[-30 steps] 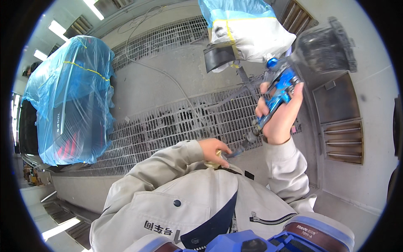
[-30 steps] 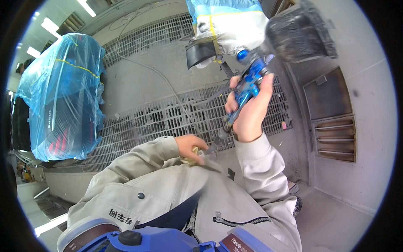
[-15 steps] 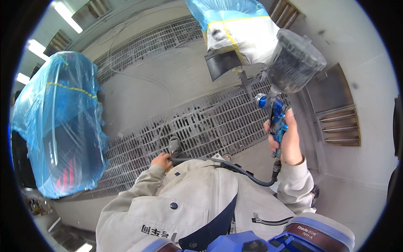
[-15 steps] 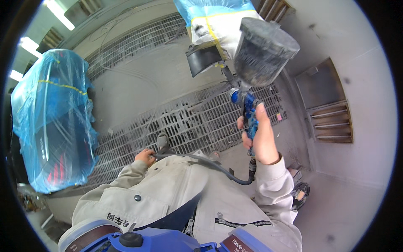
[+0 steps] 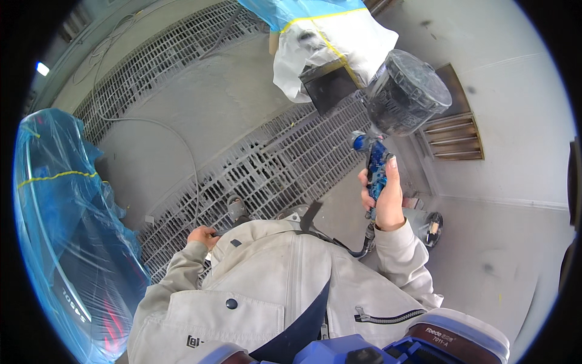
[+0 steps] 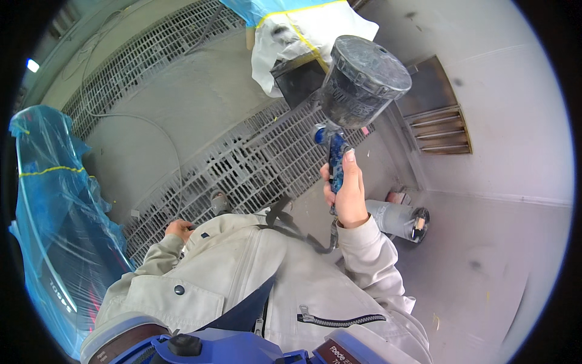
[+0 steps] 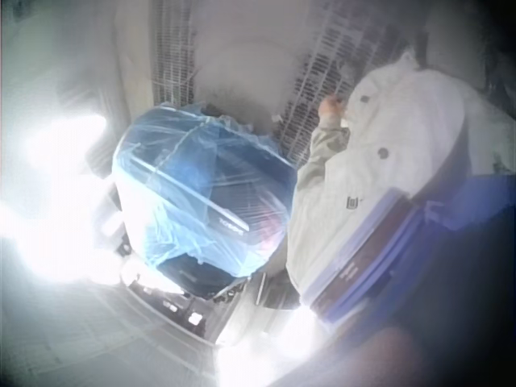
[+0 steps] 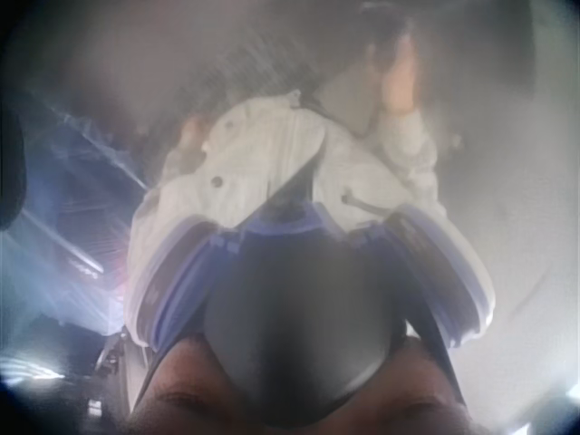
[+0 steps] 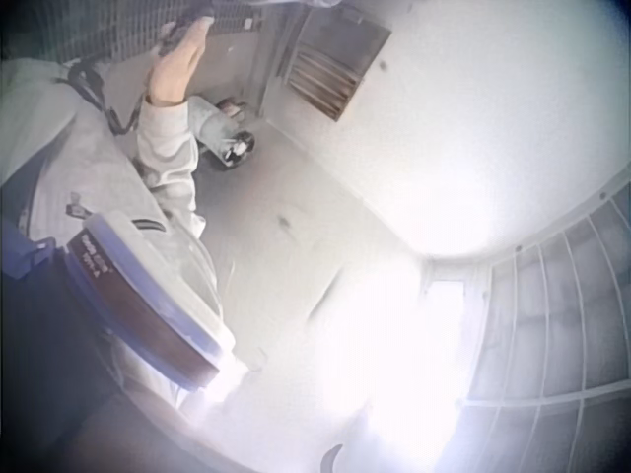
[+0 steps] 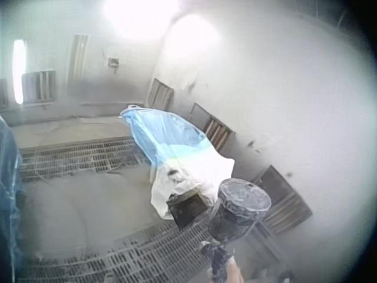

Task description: The person holds a blue spray gun and applies paint to a black car part in a spray booth. They repeatedly wipe the nozzle with a cloth and adjust the gun while moving around the part to cover different areas.

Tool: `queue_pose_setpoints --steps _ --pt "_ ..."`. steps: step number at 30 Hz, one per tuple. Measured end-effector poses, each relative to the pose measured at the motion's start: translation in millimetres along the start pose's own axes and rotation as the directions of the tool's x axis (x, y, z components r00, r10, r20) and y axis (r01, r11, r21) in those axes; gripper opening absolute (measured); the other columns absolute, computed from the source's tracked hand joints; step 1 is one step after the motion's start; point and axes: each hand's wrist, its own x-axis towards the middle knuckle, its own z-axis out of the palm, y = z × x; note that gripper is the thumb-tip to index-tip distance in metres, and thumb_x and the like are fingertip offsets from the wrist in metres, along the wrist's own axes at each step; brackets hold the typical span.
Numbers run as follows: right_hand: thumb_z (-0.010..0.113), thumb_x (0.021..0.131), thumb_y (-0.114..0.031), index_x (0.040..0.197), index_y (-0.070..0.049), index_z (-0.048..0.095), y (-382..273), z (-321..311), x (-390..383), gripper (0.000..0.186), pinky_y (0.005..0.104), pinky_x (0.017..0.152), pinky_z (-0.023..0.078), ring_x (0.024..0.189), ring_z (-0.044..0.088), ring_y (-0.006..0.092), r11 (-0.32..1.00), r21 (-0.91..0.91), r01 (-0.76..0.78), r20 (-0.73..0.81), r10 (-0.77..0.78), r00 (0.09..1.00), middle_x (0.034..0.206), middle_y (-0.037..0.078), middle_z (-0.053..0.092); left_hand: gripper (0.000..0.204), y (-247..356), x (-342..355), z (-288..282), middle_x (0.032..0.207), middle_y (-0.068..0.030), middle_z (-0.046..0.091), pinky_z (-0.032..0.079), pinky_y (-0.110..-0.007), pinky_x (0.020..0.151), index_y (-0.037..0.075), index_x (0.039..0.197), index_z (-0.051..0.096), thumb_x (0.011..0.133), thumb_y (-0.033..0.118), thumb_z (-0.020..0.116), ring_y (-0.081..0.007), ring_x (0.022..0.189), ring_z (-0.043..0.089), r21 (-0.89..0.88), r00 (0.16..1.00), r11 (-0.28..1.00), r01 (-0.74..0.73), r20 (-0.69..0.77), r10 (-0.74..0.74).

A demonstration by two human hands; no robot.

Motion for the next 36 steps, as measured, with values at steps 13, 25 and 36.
queue_pose_setpoints --steps 13,25,36 --pt "0.037 0.112 -0.066 0.107 -0.006 0.056 -29.1 38.1 -12.5 0.064 0.0282 0.044 0.035 0.047 0.042 0.0104 0.994 0.003 0.113 -0.368 -0.104 0.924 0.087 0.004 0.061 0.038 -56.9 27.2 0.5 0.098 -0.0074 0.076 0.059 -0.042 0.082 0.019 0.106 0.085 0.079 0.045 0.088 -0.0317 0.096 0.075 -0.12 0.989 0.982 -0.144 -0.054 0.139" --pt "0.034 0.109 -0.073 0.117 -0.007 0.061 -56.8 26.6 35.8 0.071 0.029 0.043 0.034 0.045 0.039 0.0104 0.977 0.191 0.096 -0.283 -0.038 0.958 0.084 0.006 0.062 0.038 -33.9 45.8 -47.0 0.096 -0.0075 0.075 0.058 -0.043 0.082 0.019 0.108 0.086 0.081 0.045 0.087 -0.0322 0.094 0.074 -0.109 0.989 0.985 -0.137 -0.068 0.13" --pt "0.037 0.107 -0.075 0.107 -0.009 0.056 -58.1 -8.3 66.0 0.068 0.0283 0.043 0.034 0.046 0.038 0.0098 0.93 0.361 0.068 -0.308 0.05 0.95 0.085 0.005 0.061 0.032 16.2 94.5 -123.8 0.094 -0.0093 0.075 0.059 -0.044 0.081 0.017 0.104 0.086 0.082 0.041 0.085 -0.0329 0.092 0.073 -0.012 0.957 0.963 -0.27 -0.112 0.267"
